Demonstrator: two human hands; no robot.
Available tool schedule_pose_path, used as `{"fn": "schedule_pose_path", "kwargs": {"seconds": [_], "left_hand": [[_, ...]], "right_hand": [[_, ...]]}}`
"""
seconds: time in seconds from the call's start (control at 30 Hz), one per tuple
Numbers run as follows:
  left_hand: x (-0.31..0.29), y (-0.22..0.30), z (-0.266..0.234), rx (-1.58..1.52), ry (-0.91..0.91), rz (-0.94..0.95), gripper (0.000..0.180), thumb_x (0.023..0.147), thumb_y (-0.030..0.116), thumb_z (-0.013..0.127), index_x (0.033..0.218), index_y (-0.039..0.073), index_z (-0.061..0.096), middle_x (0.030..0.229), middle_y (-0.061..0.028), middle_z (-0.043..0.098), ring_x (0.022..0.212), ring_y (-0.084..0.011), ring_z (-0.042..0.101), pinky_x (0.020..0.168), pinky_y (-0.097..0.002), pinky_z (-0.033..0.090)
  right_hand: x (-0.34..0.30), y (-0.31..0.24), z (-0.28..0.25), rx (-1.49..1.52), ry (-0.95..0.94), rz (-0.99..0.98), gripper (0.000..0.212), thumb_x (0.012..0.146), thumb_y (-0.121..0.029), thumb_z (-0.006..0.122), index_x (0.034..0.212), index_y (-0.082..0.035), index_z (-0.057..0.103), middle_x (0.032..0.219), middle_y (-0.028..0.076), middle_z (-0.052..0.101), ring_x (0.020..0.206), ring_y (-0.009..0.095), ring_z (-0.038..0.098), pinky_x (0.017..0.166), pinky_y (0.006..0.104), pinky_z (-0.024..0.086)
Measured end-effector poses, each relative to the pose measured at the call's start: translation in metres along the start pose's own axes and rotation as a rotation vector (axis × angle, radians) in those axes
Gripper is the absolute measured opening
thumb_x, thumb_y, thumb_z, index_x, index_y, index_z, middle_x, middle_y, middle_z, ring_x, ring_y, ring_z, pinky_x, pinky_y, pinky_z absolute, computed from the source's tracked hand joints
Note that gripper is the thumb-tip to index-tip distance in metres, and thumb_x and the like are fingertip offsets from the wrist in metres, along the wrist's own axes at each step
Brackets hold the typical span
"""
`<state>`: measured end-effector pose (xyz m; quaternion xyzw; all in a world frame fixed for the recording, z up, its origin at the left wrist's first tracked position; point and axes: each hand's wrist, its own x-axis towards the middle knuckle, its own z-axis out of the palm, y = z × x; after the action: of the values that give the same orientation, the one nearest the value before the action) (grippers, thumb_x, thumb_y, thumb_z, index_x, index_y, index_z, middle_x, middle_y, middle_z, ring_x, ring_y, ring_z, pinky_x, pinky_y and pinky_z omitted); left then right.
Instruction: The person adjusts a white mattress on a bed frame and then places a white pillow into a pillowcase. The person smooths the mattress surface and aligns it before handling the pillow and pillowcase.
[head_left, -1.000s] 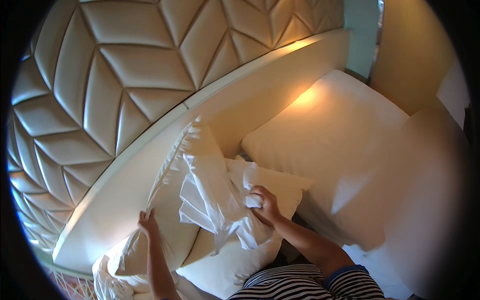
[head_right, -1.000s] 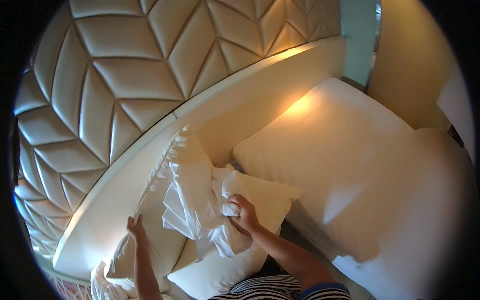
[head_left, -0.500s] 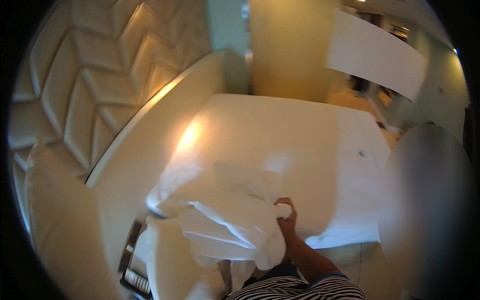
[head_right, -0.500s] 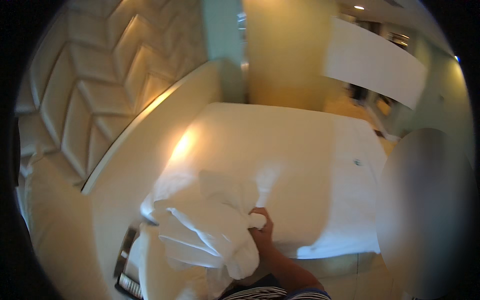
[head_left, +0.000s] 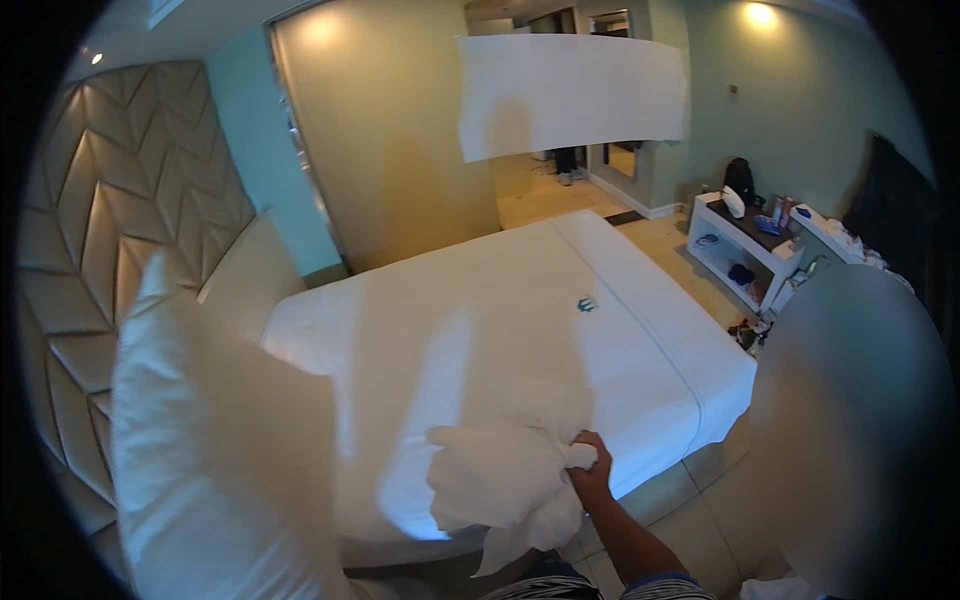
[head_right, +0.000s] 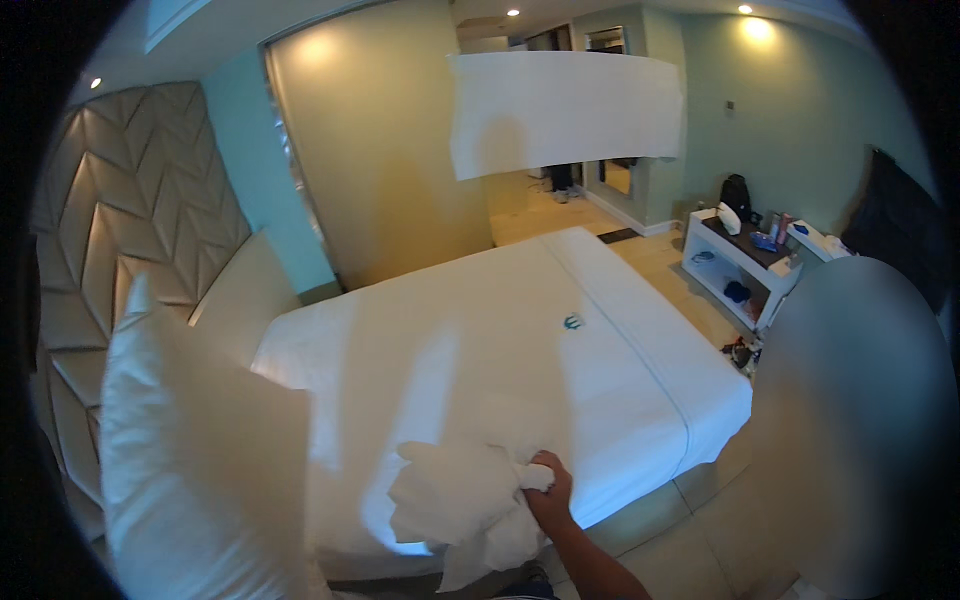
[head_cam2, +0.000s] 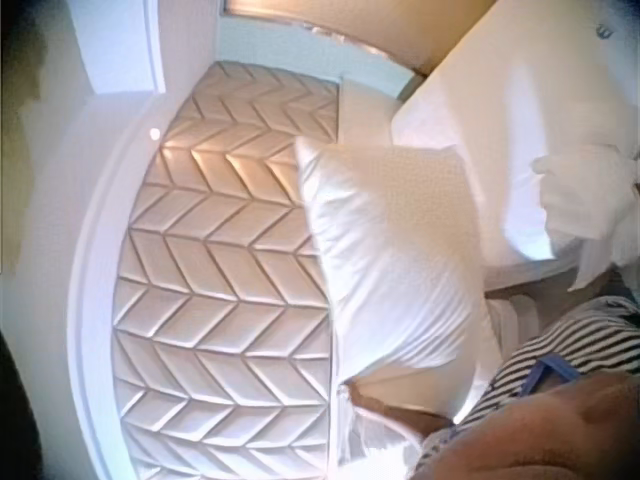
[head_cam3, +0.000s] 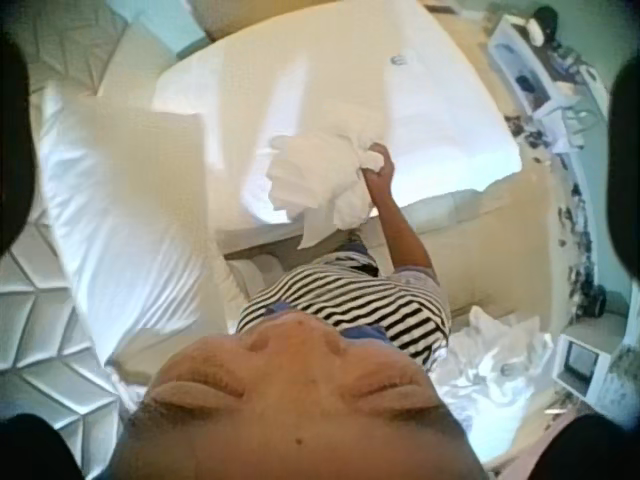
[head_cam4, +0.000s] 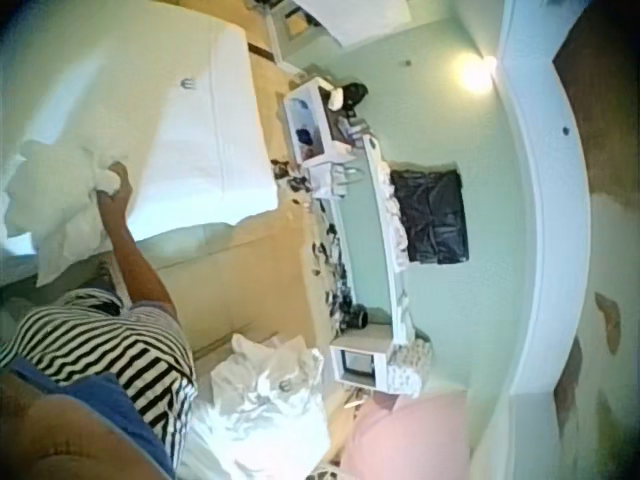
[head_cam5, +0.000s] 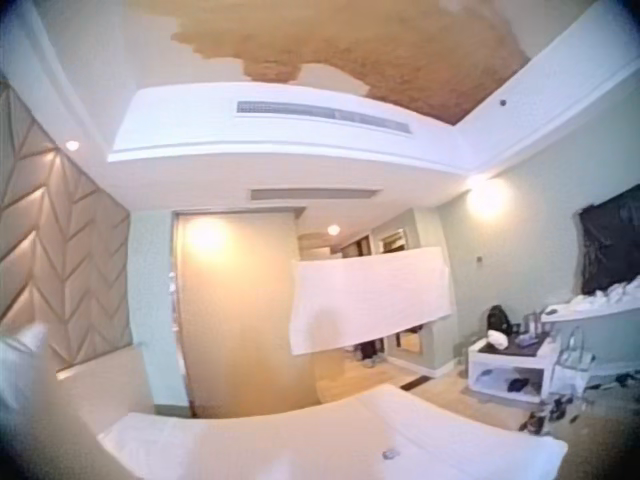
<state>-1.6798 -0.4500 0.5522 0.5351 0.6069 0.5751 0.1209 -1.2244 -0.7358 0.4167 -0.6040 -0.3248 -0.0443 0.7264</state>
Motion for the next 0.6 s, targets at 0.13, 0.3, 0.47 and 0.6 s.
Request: {"fn": "schedule_pose_path", "kwargs": {"seconds": [0.13, 0.3, 0.47, 0.6], "left_hand": [[-0.024, 0.025, 0.087, -0.165, -0.143, -0.079, 0.036, 0.077, 0.028, 0.059, 0.099, -0.001, 0.055, 0.089, -0.0126, 0.054, 0.079, -0.0206, 0.052, 0.071, -0.0293, 0.044], [-0.057, 0.022, 0.191, -0.436, -0.35, -0.296, 0.034, 0.077, 0.027, 0.06, 0.097, 0.0, 0.055, 0.084, -0.011, 0.056, 0.075, -0.0189, 0.053, 0.07, -0.0283, 0.043], [-0.103, 0.005, 0.321, -0.738, -0.603, -0.522, 0.033, 0.077, 0.027, 0.06, 0.096, 0.001, 0.055, 0.08, -0.0094, 0.057, 0.071, -0.0173, 0.053, 0.068, -0.0275, 0.043], [-0.156, -0.029, 0.417, -0.876, -0.746, -0.599, 0.032, 0.077, 0.027, 0.06, 0.095, 0.001, 0.056, 0.076, -0.0082, 0.058, 0.068, -0.0161, 0.053, 0.067, -0.0268, 0.043]], "right_hand": [[0.021, 0.02, -0.081, -0.071, 0.215, 0.051, 0.019, 0.06, 0.003, 0.055, 0.077, -0.002, 0.048, 0.075, 0.006, 0.05, 0.07, 0.014, 0.048, 0.067, 0.0254, 0.039], [0.04, 0.03, -0.16, -0.409, 0.418, -0.059, 0.014, 0.065, 0.001, 0.055, 0.075, -0.003, 0.046, 0.072, 0.005, 0.047, 0.067, 0.015, 0.045, 0.067, 0.0251, 0.038], [0.067, 0.035, -0.205, -0.466, 0.598, -0.129, 0.013, 0.067, 0.003, 0.052, 0.077, -0.002, 0.046, 0.073, 0.007, 0.046, 0.068, 0.018, 0.045, 0.068, 0.0253, 0.038], [0.12, 0.054, -0.195, -0.617, 0.515, -0.249, 0.021, 0.067, 0.004, 0.049, 0.088, 0.0, 0.048, 0.085, 0.013, 0.048, 0.081, 0.024, 0.047, 0.075, 0.0303, 0.037]]}}
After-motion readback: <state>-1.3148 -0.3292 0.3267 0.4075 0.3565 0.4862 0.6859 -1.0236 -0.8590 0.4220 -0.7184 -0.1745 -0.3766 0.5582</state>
